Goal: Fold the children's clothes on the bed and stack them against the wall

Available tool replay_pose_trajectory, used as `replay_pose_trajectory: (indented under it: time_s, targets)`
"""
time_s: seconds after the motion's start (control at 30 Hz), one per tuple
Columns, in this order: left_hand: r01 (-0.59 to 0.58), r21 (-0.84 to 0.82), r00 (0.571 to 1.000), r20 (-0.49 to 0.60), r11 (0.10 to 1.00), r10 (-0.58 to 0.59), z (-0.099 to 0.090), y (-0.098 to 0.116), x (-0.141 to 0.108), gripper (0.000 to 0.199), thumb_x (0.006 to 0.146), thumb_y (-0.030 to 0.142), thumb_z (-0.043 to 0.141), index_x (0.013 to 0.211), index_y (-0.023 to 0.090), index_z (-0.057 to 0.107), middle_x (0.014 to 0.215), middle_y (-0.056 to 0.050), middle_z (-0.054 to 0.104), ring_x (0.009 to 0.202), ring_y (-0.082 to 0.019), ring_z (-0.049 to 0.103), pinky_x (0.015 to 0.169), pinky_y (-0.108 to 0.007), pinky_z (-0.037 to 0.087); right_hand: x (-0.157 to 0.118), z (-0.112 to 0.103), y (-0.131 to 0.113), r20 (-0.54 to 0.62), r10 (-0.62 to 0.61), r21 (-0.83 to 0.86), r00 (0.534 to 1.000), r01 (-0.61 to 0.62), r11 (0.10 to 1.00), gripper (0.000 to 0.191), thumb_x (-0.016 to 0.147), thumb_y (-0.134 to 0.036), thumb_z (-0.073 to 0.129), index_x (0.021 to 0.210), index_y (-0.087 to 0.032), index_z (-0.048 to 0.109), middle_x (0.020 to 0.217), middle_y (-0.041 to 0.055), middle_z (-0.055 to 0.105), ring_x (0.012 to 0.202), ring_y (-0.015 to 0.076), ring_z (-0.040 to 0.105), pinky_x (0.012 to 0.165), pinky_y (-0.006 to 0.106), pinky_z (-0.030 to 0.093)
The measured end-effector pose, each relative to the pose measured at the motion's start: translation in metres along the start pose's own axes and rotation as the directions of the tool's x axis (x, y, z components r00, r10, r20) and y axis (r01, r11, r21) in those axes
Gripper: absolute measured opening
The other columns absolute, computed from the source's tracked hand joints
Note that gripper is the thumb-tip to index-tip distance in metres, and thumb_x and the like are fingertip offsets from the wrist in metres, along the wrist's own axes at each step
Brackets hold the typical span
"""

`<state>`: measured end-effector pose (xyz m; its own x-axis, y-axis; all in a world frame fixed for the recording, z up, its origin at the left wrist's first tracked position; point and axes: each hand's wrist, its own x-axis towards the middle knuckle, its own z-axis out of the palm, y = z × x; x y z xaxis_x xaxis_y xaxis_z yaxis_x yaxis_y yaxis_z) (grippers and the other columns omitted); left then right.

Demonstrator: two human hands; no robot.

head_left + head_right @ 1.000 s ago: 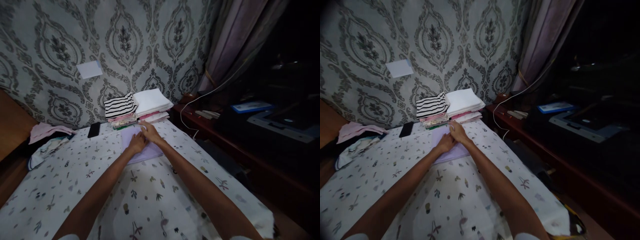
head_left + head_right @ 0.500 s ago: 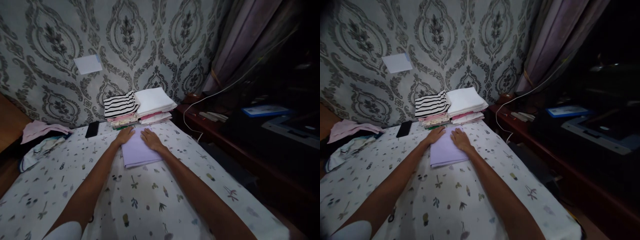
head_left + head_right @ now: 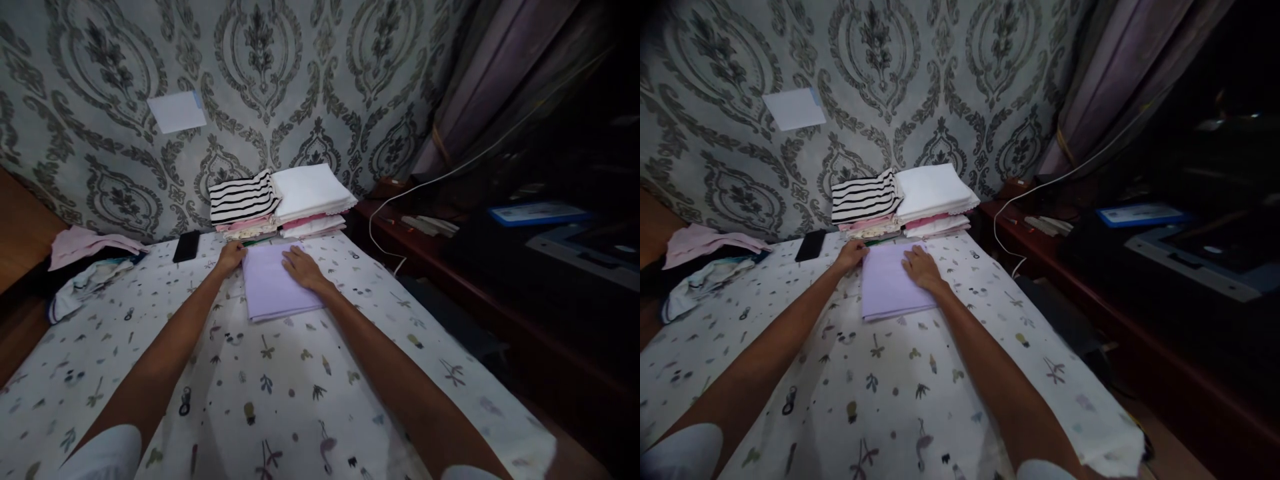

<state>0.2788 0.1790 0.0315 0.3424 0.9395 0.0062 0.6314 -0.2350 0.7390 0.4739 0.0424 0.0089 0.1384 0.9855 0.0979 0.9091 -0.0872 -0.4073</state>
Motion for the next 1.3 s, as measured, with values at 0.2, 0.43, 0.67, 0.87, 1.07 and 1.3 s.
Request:
replay_pose_trajectory:
  time_s: [0.2, 0.43, 0.67, 0.87, 1.07, 1.3]
  targets:
    - [0.229, -0.407, 0.973, 0.104, 0.884, -0.204, 0.003, -0.002, -0.064, 0.021, 0.091, 0.034, 0.06, 0.088, 0.013, 0.059, 0.071, -0.005, 0.064, 0.062, -0.015, 0.063, 0.063, -0.028, 0.055, -0.008, -0.012, -0.003, -0.123, 0.281, -0.027, 0.952, -0.287, 0.958, 0.049, 0.098, -0.036, 0.043, 0.138, -0.007, 0.048, 0.142, 0.0232, 0.049, 0.133, 0.0336, 0.044, 0.106, 0.045, 0.039]
    - [0.387, -0.718, 0.922, 0.295, 0.579, -0.251, 0.003, 0.007, -0.124, 0.032, 0.072, 0.008, 0.076, 0.098, 0.012, 0.057, 0.084, -0.009, 0.07, 0.072, -0.018, 0.068, 0.071, -0.036, 0.06, -0.021, -0.023, -0.011, -0.025, 0.327, -0.028, 0.945, -0.328, 0.944, 0.048, 0.096, -0.038, 0.045, 0.138, -0.015, 0.046, 0.129, 0.0185, 0.061, 0.116, 0.033, 0.06, 0.094, 0.044, 0.046]
    - [0.387, -0.798, 0.919, 0.289, 0.463, -0.269, -0.014, 0.026, -0.151, 0.048, 0.071, -0.006, 0.067, 0.112, 0.013, 0.049, 0.083, -0.005, 0.067, 0.067, -0.015, 0.067, 0.067, -0.029, 0.059, -0.038, -0.042, -0.018, -0.107, 0.226, 0.074, 0.968, -0.219, 0.973, 0.047, 0.089, -0.029, 0.056, 0.134, -0.018, 0.053, 0.129, 0.0124, 0.065, 0.12, 0.0296, 0.058, 0.098, 0.039, 0.046]
    - [0.458, -0.682, 0.884, 0.419, 0.571, -0.209, -0.027, 0.0, -0.212, 0.043, 0.075, 0.008, 0.073, 0.109, 0.016, 0.049, 0.086, -0.003, 0.063, 0.065, -0.015, 0.065, 0.063, -0.032, 0.058, -0.108, -0.038, -0.022, -0.028, 0.186, -0.106, 0.982, -0.188, 0.976, 0.044, 0.092, -0.035, 0.052, 0.133, -0.018, 0.055, 0.118, 0.0166, 0.064, 0.105, 0.0324, 0.063, 0.088, 0.046, 0.05]
    - [0.144, -0.44, 0.929, 0.369, 0.887, 0.032, -0.037, -0.02, -0.27, 0.017, 0.085, 0.027, 0.063, 0.093, 0.021, 0.05, 0.086, 0.0, 0.058, 0.071, -0.014, 0.06, 0.063, -0.029, 0.052, -0.153, -0.02, -0.055, -0.151, -0.303, -0.149, 0.941, 0.282, 0.948, 0.046, 0.097, -0.04, 0.047, 0.136, -0.018, 0.053, 0.139, 0.0203, 0.051, 0.129, 0.0358, 0.048, 0.103, 0.056, 0.042]
    - [-0.228, 0.066, 0.944, 0.26, 0.972, 0.204, -0.036, -0.017, -0.288, 0.015, 0.086, 0.03, 0.056, 0.076, 0.021, 0.051, 0.071, 0.002, 0.058, 0.065, -0.014, 0.053, 0.063, -0.028, 0.04, -0.172, 0.021, -0.082, 0.019, -0.638, -0.041, 0.77, 0.638, 0.769, 0.06, 0.098, -0.045, 0.05, 0.15, -0.019, 0.037, 0.159, 0.0171, 0.034, 0.15, 0.0307, 0.024, 0.118, 0.057, 0.028]
